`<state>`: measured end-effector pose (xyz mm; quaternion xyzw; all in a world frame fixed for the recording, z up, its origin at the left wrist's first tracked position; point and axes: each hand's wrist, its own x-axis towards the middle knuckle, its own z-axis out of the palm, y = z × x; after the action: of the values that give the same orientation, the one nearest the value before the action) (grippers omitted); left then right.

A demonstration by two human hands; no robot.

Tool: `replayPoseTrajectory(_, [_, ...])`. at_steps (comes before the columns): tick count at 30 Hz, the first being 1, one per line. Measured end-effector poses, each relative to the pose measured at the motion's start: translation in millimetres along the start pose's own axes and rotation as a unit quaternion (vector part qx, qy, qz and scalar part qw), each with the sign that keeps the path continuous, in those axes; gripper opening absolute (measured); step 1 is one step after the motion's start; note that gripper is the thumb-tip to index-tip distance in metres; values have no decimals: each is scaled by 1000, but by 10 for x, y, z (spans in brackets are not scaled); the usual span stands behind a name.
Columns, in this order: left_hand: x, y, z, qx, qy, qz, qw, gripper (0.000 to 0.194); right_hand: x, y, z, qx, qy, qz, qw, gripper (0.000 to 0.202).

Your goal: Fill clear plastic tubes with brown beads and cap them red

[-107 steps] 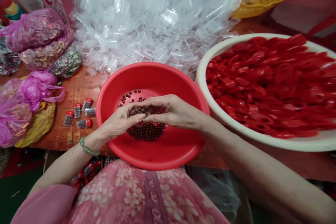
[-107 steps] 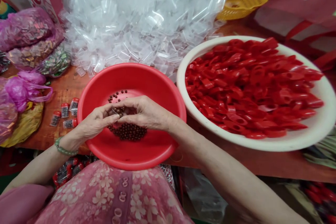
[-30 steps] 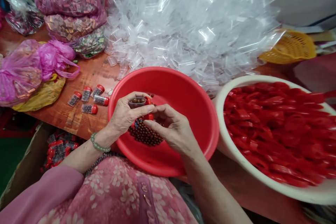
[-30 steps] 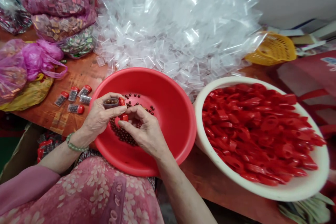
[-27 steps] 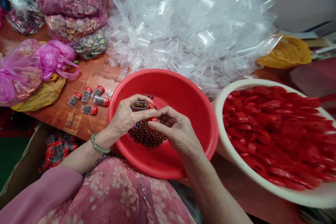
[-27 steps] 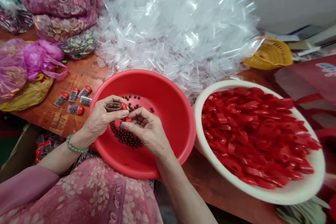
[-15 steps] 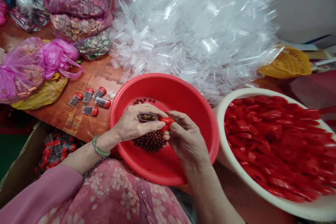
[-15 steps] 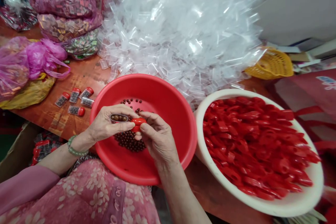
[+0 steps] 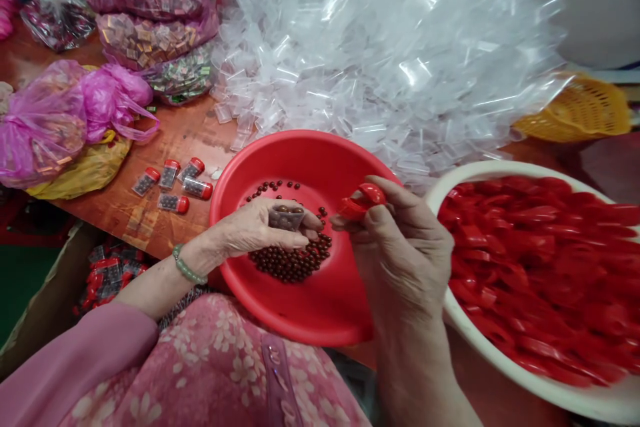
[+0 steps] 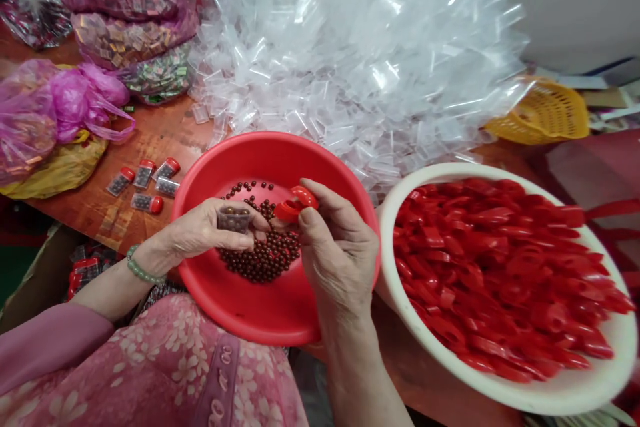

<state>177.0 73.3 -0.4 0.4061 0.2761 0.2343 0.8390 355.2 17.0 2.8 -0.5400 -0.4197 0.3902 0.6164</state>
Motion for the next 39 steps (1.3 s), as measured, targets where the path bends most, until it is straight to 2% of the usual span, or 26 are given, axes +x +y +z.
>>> replayPoseTrajectory(3, [10, -22, -3, -23, -25, -14, 999, 26, -6, -34, 76, -98, -21, -75, 992, 21])
replayPoseTrajectory(7, [3, -43, -18, -33, -77, -29, 996, 30, -26, -67, 162, -218, -68, -192, 954, 23])
replayPoseTrajectory(13, [1, -26, -26, -7, -94, -46, 994, 24, -4, -38, 58, -221, -126, -177, 951, 20])
replayPoseTrajectory(18, [10, -23, -18, -17, -99, -58, 993, 18, 94, -134, -30, -230, -216, -234, 920, 24])
replayPoseTrajectory(23, [-7, -19, -29, -53, -81, -78, 992, 20, 171, -224, -82, -295, -232, -225, 899, 15])
replayPoseTrajectory(25, [-16, -6, -46, -75, -97, -87, 989, 26, 176, -223, -101, -310, -225, -198, 902, 13])
replayPoseTrajectory(30, [-22, 15, -92, -130, -136, -85, 978, 31, 127, -169, -82, -238, -144, -107, 954, 11])
replayPoseTrajectory(36, [-13, -6, -105, -137, -145, -86, 976, 35, 92, -122, -16, -161, -87, -45, 982, 14])
replayPoseTrajectory(39, [0, -18, -103, -142, -144, -83, 976, 36, 109, -104, 16, -139, -57, -41, 988, 15])
